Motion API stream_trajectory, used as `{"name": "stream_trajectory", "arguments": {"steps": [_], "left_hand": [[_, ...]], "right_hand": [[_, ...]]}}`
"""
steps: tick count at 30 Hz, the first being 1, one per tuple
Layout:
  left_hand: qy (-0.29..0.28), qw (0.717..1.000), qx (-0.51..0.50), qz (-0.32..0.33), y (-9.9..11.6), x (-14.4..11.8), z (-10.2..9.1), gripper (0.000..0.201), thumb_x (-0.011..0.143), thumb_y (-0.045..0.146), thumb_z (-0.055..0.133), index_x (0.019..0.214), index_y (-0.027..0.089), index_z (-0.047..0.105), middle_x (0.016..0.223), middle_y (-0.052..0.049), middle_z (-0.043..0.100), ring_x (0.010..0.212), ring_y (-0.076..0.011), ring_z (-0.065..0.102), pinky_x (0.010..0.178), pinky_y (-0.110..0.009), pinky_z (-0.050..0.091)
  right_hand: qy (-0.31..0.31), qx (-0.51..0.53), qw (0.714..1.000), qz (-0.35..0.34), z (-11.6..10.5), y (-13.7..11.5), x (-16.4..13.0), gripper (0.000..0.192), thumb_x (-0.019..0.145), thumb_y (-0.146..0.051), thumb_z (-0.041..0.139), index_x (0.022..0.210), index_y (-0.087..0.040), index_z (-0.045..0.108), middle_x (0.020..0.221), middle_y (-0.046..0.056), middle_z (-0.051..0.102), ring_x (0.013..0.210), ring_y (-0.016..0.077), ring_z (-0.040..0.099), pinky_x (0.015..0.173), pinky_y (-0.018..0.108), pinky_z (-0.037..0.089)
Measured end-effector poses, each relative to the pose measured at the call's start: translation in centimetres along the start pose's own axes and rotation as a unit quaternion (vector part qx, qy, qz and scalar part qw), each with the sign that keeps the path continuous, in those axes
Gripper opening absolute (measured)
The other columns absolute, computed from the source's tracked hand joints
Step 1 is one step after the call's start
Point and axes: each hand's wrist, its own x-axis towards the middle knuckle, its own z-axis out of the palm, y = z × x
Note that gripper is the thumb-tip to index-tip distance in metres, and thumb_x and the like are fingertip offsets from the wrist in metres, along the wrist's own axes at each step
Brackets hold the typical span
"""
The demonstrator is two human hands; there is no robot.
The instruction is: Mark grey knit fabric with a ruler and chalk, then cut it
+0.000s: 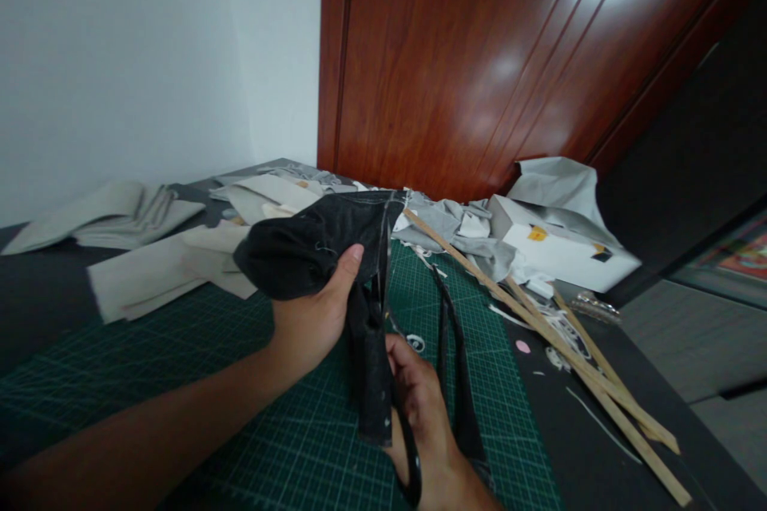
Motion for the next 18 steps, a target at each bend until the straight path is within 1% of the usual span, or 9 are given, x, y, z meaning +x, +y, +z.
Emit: {"name": "stream_trajectory", "arguments": {"steps": [3,7,9,12,15,18], "left_hand": [[0.004,1.000,0.009,-0.001,-0.1,-0.1,0.0,0.012,0.090,0.037,0.074,0.086,0.026,0.078,0.112,-0.005,0.079,0.126,-0.0263,0.067,0.127,-0.045,0.031],[0.004,1.000,-0.003,-0.002,-0.1,-0.2,0.1,0.012,0.089,0.036,0.075,0.087,0.025,0.078,0.108,-0.005,0.080,0.122,-0.0258,0.069,0.126,-0.043,0.033],[0.006,1.000,-0.002,0.000,-0.2,-0.3,0.0,0.013,0.089,0.038,0.075,0.088,0.025,0.077,0.105,-0.005,0.080,0.119,-0.0260,0.070,0.125,-0.043,0.036],[0.008,1.000,0.014,0.002,-0.4,-0.5,0.0,0.016,0.089,0.041,0.075,0.090,0.026,0.077,0.104,-0.005,0.080,0.116,-0.0266,0.072,0.123,-0.044,0.038],[0.003,0.999,0.035,-0.002,-0.6,-0.5,0.0,0.019,0.091,0.043,0.073,0.093,0.024,0.077,0.104,-0.007,0.080,0.107,-0.0267,0.075,0.119,-0.046,0.044],[0.008,0.998,0.053,0.033,-0.8,-0.6,0.1,0.019,0.091,0.039,0.071,0.095,0.022,0.078,0.106,-0.008,0.080,0.102,-0.0266,0.076,0.115,-0.047,0.049]], "right_hand": [[0.008,0.007,1.000,0.002,0.3,-0.4,0.1,0.055,0.072,-0.075,0.080,0.084,-0.023,0.064,0.062,-0.001,0.060,0.050,0.0144,0.051,0.048,0.026,0.042],[0.008,-0.004,1.000,0.003,0.4,-0.9,0.2,0.055,0.073,-0.073,0.082,0.087,-0.022,0.066,0.062,-0.001,0.062,0.050,0.0147,0.052,0.049,0.027,0.043],[0.012,-0.004,1.000,0.001,0.4,-1.0,0.1,0.054,0.072,-0.073,0.082,0.087,-0.023,0.066,0.062,-0.001,0.062,0.050,0.0145,0.051,0.048,0.027,0.043],[0.013,-0.008,1.000,-0.003,0.3,-0.8,0.1,0.054,0.074,-0.073,0.080,0.085,-0.022,0.065,0.061,-0.001,0.061,0.050,0.0146,0.051,0.048,0.027,0.043],[0.010,-0.003,1.000,-0.009,0.1,-0.3,0.0,0.053,0.077,-0.073,0.078,0.088,-0.022,0.065,0.060,-0.002,0.060,0.050,0.0143,0.052,0.049,0.027,0.044],[0.018,-0.004,1.000,-0.016,0.0,0.2,-0.2,0.051,0.080,-0.071,0.077,0.089,-0.023,0.064,0.062,-0.004,0.060,0.050,0.0128,0.050,0.048,0.025,0.044]]}}
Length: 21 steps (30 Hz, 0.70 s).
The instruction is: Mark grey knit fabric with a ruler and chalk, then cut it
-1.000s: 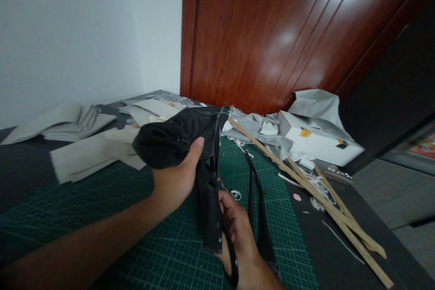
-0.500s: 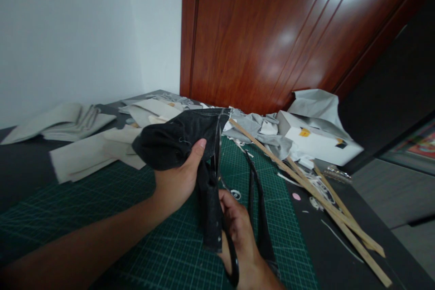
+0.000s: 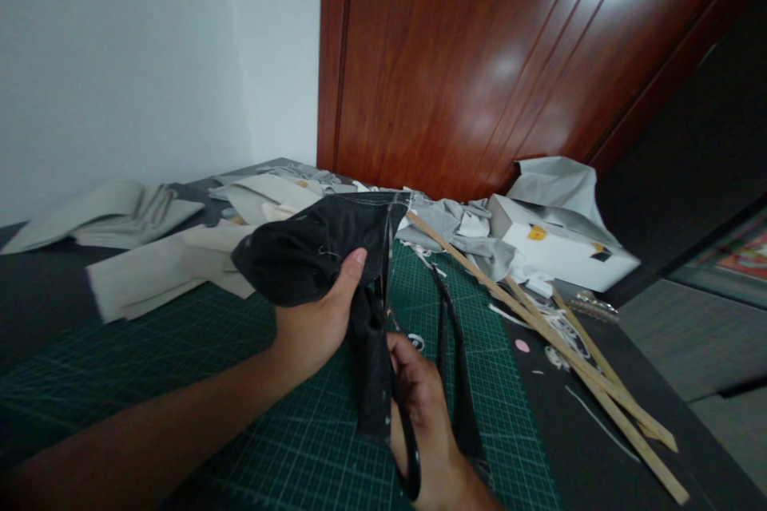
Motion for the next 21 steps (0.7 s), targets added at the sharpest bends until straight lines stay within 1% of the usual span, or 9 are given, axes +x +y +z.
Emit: {"name": "stream_trajectory", "arguments": {"steps": [2,4,7,10,14,17,21], "left_hand": [[0.009,1.000,0.012,0.025,-0.1,-0.1,0.1,0.017,0.090,0.037,0.071,0.096,0.022,0.078,0.107,-0.008,0.080,0.103,-0.0266,0.076,0.114,-0.046,0.050],[0.012,0.999,0.019,0.033,-0.2,-0.1,0.1,0.018,0.091,0.038,0.071,0.096,0.022,0.078,0.107,-0.008,0.080,0.102,-0.0262,0.076,0.112,-0.046,0.052],[0.006,0.999,0.027,0.036,-0.1,-0.1,0.0,0.018,0.092,0.039,0.069,0.093,0.023,0.078,0.106,-0.007,0.081,0.100,-0.0259,0.077,0.112,-0.046,0.053],[0.003,0.999,0.035,0.038,0.0,-0.1,0.0,0.018,0.092,0.038,0.069,0.091,0.023,0.078,0.107,-0.007,0.080,0.104,-0.0269,0.076,0.116,-0.047,0.049],[0.006,0.999,0.037,0.033,0.1,-0.1,-0.1,0.019,0.092,0.040,0.069,0.092,0.023,0.078,0.110,-0.008,0.080,0.111,-0.0294,0.074,0.119,-0.050,0.045],[0.000,0.999,0.038,0.035,0.1,-0.1,0.0,0.019,0.092,0.039,0.069,0.093,0.023,0.078,0.113,-0.009,0.079,0.116,-0.0302,0.072,0.123,-0.052,0.041],[-0.007,0.998,0.041,0.041,0.2,0.0,-0.1,0.019,0.093,0.038,0.068,0.092,0.022,0.078,0.113,-0.010,0.079,0.117,-0.0307,0.072,0.124,-0.053,0.038]], "right_hand": [[0.006,-0.006,1.000,-0.001,-0.1,0.1,-0.1,0.047,0.083,-0.068,0.076,0.090,-0.023,0.064,0.063,-0.004,0.060,0.050,0.0121,0.050,0.048,0.024,0.043],[0.008,-0.012,1.000,0.001,-0.1,0.1,-0.1,0.045,0.085,-0.066,0.076,0.092,-0.023,0.065,0.063,-0.004,0.061,0.050,0.0120,0.050,0.048,0.024,0.043],[0.006,-0.019,1.000,-0.001,0.1,-0.2,0.0,0.049,0.082,-0.070,0.075,0.090,-0.022,0.066,0.060,-0.003,0.062,0.048,0.0120,0.051,0.047,0.024,0.040],[0.015,-0.027,0.999,-0.003,0.4,-0.6,0.2,0.052,0.081,-0.072,0.075,0.086,-0.021,0.067,0.057,-0.002,0.062,0.046,0.0119,0.051,0.046,0.024,0.039],[0.031,-0.031,0.999,0.007,0.7,-1.0,0.4,0.045,0.086,-0.065,0.074,0.085,-0.021,0.068,0.056,-0.001,0.064,0.046,0.0125,0.053,0.045,0.023,0.039],[0.034,-0.031,0.999,0.002,0.7,-1.2,0.3,0.049,0.081,-0.069,0.077,0.085,-0.021,0.069,0.054,-0.002,0.063,0.045,0.0115,0.050,0.045,0.023,0.038],[0.032,-0.030,0.999,-0.001,0.8,-1.6,0.3,0.055,0.077,-0.075,0.077,0.087,-0.022,0.069,0.055,-0.003,0.063,0.045,0.0105,0.047,0.043,0.022,0.034]]}}
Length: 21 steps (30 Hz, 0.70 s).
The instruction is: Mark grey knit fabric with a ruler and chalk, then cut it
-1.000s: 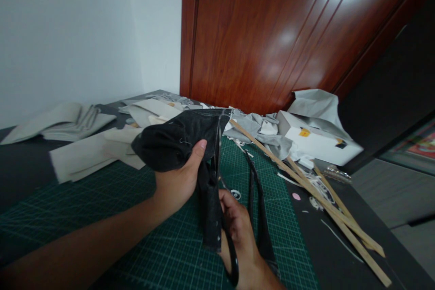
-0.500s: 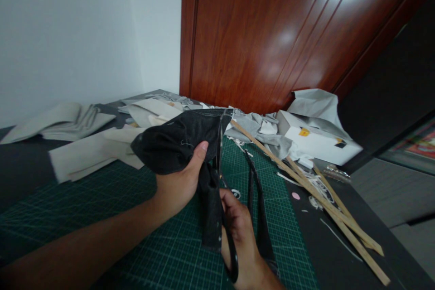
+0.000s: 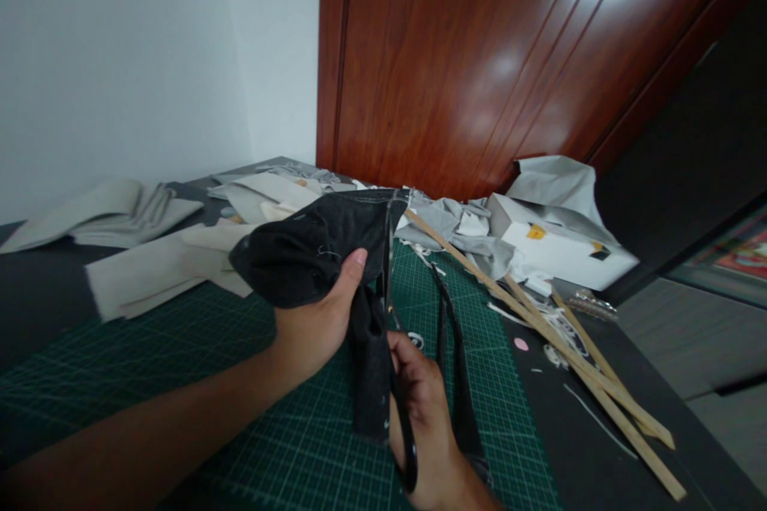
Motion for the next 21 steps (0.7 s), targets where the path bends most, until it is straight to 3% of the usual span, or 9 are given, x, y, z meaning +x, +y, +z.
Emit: {"name": "stream_trajectory", "arguments": {"steps": [8,21], "left_hand": [[0.005,1.000,0.005,-0.002,0.04,-0.07,-0.03,0.019,0.092,0.039,0.068,0.091,0.022,0.078,0.110,-0.010,0.079,0.111,-0.0302,0.075,0.121,-0.052,0.042],[0.012,1.000,0.003,0.002,-0.47,-0.09,0.23,0.018,0.092,0.039,0.069,0.092,0.023,0.077,0.112,-0.010,0.079,0.114,-0.0302,0.074,0.121,-0.053,0.043]], "right_hand": [[0.015,0.001,1.000,-0.004,0.45,-0.76,0.29,0.057,0.073,-0.077,0.078,0.090,-0.022,0.072,0.060,-0.001,0.063,0.056,0.0157,0.060,0.039,0.021,0.034],[0.035,-0.002,0.999,0.013,0.19,-0.13,0.04,0.046,0.076,-0.065,0.084,0.089,-0.022,0.072,0.060,-0.004,0.061,0.043,0.0081,0.045,0.038,0.016,0.040]]}}
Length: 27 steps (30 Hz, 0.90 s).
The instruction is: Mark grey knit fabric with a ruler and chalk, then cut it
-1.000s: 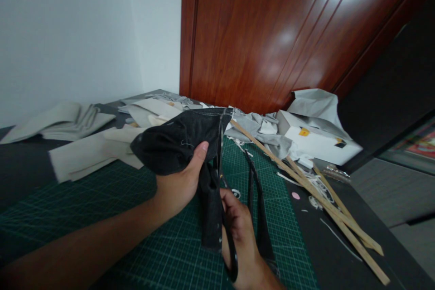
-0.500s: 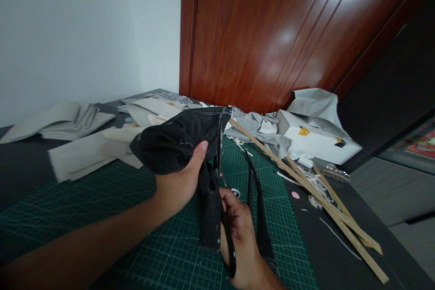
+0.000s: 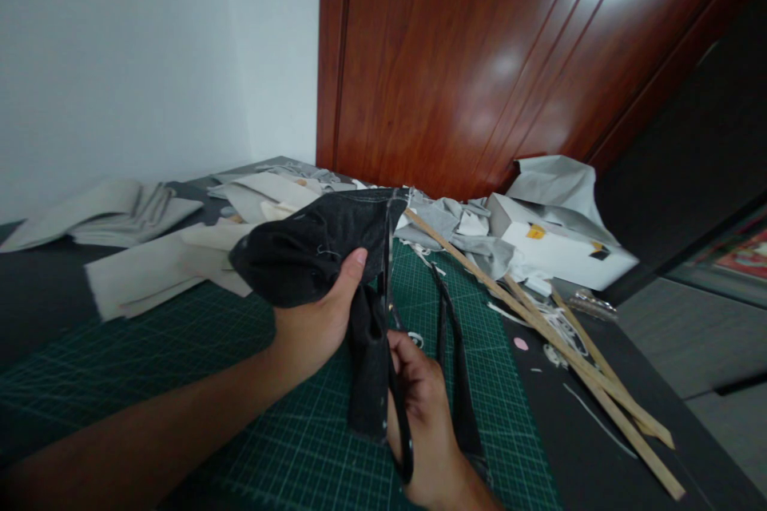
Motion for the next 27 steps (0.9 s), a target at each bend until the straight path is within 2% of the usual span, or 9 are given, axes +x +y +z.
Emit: {"name": "stream_trajectory", "arguments": {"steps": [6,15,20,27], "left_hand": [[-0.007,1.000,-0.008,-0.012,0.31,-0.04,-0.19,0.019,0.092,0.040,0.070,0.096,0.024,0.078,0.116,-0.008,0.079,0.119,-0.0290,0.071,0.124,-0.051,0.039],[-0.008,1.000,-0.023,-0.019,0.51,-0.08,-0.22,0.016,0.091,0.038,0.071,0.095,0.025,0.078,0.108,-0.006,0.080,0.113,-0.0271,0.073,0.123,-0.048,0.041],[-0.019,0.999,-0.014,-0.022,0.45,-0.02,-0.25,0.021,0.091,0.041,0.070,0.097,0.023,0.078,0.108,-0.008,0.080,0.107,-0.0286,0.075,0.119,-0.051,0.045],[-0.019,0.999,-0.018,-0.024,0.79,0.02,-0.45,0.016,0.091,0.039,0.070,0.090,0.024,0.077,0.108,-0.007,0.080,0.113,-0.0284,0.072,0.122,-0.051,0.041]], "right_hand": [[0.010,-0.009,1.000,-0.008,-0.17,0.19,-0.08,0.047,0.068,-0.059,0.091,0.091,-0.022,0.074,0.064,-0.004,0.061,0.046,0.0087,0.044,0.038,0.016,0.042],[-0.007,0.008,1.000,-0.014,-0.37,0.88,-0.07,0.052,0.073,-0.067,0.085,0.097,-0.022,0.073,0.066,-0.003,0.063,0.044,0.0083,0.043,0.037,0.018,0.041],[-0.009,0.034,0.999,-0.002,-0.18,0.81,-0.06,0.042,0.072,-0.053,0.092,0.095,-0.023,0.073,0.064,-0.005,0.061,0.046,0.0079,0.043,0.040,0.016,0.039],[0.004,0.035,0.999,-0.006,-0.12,0.69,-0.09,0.042,0.069,-0.050,0.094,0.093,-0.022,0.075,0.064,-0.004,0.062,0.047,0.0093,0.043,0.039,0.018,0.038]]}}
